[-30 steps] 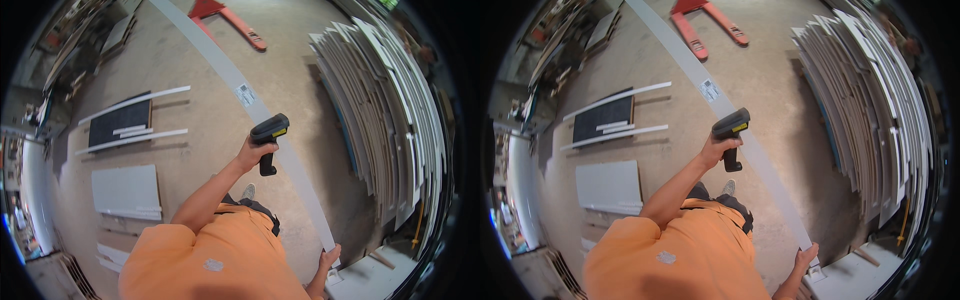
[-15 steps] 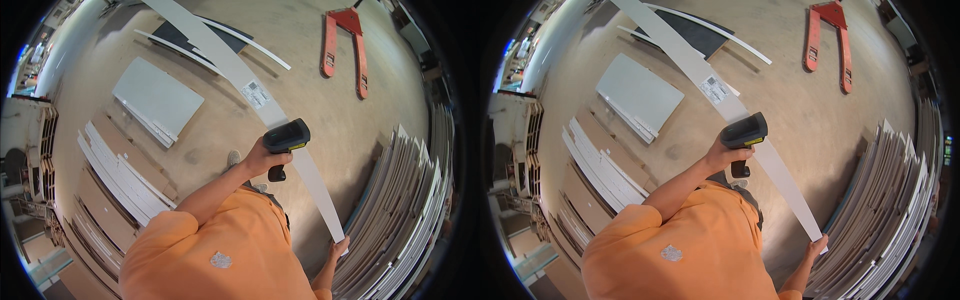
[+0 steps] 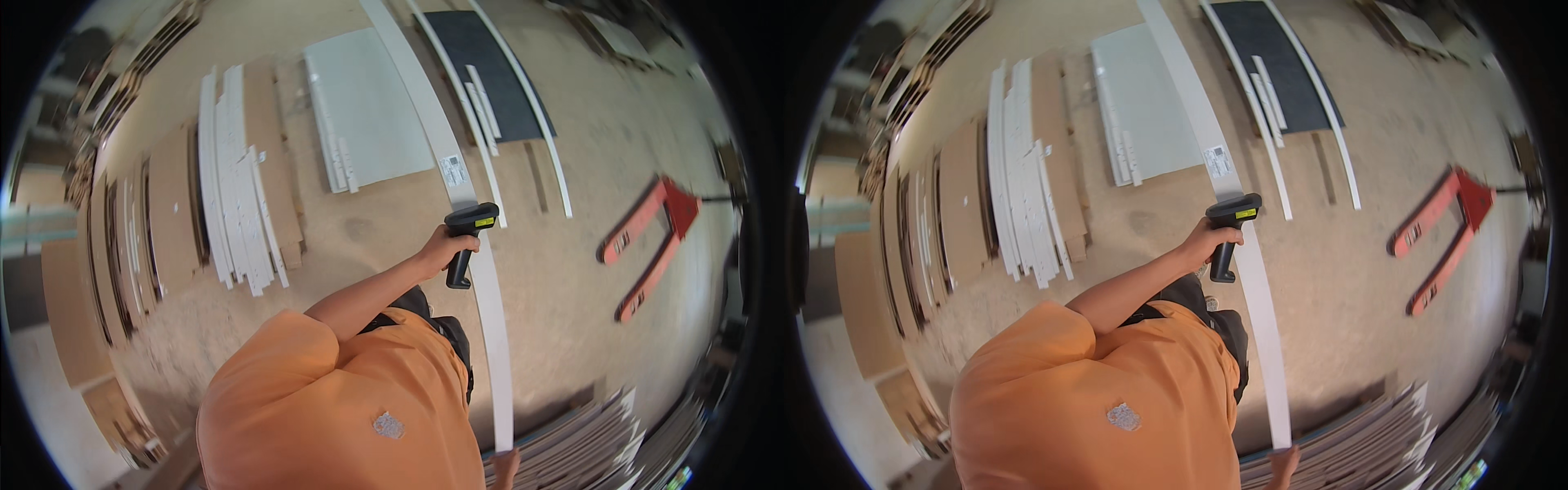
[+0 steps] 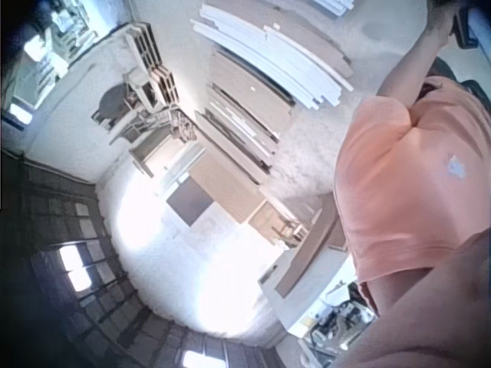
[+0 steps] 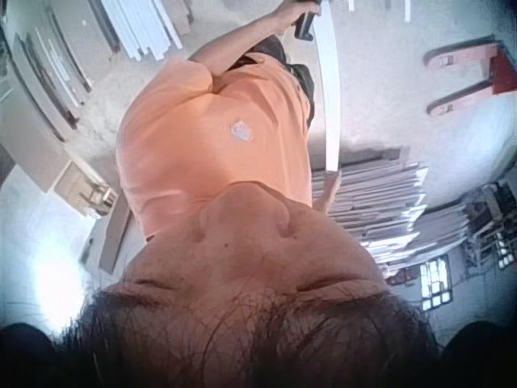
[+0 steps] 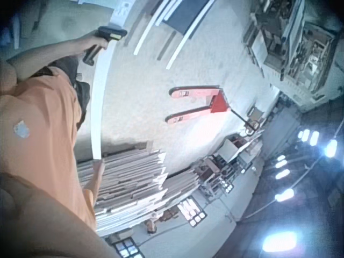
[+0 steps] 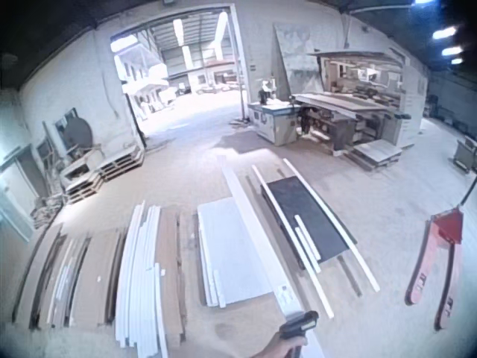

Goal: The person repeatedly picks up white wooden planks from a stack, scans them with a handheld barcode scanner, and places them on a black worktable. The person continues this process for multiple planks throughout the clip.

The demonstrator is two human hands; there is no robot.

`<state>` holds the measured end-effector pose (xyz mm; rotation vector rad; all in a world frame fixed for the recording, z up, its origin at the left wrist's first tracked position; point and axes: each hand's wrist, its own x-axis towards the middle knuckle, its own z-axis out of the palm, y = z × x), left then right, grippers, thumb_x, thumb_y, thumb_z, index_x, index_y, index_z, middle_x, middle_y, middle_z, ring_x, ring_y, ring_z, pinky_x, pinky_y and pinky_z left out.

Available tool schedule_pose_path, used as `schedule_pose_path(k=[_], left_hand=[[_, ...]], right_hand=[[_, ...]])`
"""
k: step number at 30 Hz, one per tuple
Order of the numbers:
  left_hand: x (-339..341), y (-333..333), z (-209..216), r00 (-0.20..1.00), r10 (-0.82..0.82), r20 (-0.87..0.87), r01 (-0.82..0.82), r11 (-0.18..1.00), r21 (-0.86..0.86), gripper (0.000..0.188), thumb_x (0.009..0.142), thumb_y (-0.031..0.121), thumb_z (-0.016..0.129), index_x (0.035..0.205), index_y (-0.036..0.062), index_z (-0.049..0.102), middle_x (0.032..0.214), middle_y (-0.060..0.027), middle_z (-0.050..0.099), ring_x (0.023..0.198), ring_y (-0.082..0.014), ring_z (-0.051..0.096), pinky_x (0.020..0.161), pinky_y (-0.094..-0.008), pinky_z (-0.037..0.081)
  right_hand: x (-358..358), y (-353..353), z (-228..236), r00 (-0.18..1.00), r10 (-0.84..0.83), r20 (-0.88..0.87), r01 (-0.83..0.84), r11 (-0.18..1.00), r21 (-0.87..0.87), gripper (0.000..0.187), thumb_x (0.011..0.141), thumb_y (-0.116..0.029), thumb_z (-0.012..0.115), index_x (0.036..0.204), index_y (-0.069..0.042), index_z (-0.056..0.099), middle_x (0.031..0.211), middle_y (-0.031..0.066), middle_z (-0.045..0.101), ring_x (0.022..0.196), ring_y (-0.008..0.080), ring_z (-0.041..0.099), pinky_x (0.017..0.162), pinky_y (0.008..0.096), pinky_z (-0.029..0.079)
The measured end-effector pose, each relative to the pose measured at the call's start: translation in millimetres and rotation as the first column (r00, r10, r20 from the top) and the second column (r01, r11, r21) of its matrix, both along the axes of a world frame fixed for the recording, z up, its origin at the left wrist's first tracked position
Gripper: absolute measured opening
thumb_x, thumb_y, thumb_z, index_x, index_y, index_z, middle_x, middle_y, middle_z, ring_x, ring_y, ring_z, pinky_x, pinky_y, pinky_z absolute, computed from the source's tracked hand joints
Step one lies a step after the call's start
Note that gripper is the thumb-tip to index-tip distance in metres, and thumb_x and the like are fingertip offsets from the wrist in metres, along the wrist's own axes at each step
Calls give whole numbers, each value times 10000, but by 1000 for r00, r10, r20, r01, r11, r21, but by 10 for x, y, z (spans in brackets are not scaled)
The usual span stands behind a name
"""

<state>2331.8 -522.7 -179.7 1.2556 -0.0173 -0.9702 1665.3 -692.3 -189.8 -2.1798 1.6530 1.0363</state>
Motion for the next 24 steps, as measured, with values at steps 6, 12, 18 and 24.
schedule_pose_path(k=[6, 12, 18, 24], left_hand=[[4, 800, -770, 905, 407, -124, -382, 905, 186, 298, 826, 355, 719, 820, 58, 689, 614, 6, 578, 394, -84, 440, 366, -264, 278], [-526, 1446, -1124, 830, 510, -223, -440, 847, 299, 308, 813, 394, 719, 843, 88, 698, 663, 28, 624, 437, -79, 481, 371, -263, 270], [-780, 1933, -1162, 782, 560, -272, -490, 823, 286, 304, 804, 400, 726, 825, 97, 701, 654, 29, 624, 420, -87, 460, 373, -270, 257], [-807, 3264, -1192, 799, 569, -196, -500, 809, 309, 320, 820, 368, 734, 895, 58, 709, 729, -24, 694, 414, -81, 477, 342, -267, 288]], right_hand=[[546, -635, -8, 916, 349, 198, -384, 906, 179, 558, 526, -308, 887, 933, -22, 632, 899, 220, 722, 888, 445, 688, 784, 529, 549], [1523, -359, 58, 780, 487, 392, -609, 736, 297, 541, 589, -321, 898, 941, -8, 633, 780, 205, 712, 751, 432, 703, 683, 510, 566], [3037, 1069, -48, 670, 462, 581, -677, 701, 223, 567, 662, -381, 880, 964, 41, 652, 832, 252, 723, 799, 425, 722, 720, 488, 582], [4354, 2953, -596, 670, 425, 609, -660, 716, 226, 605, 721, -434, 833, 1042, 50, 664, 924, 263, 729, 899, 425, 718, 800, 488, 572]])
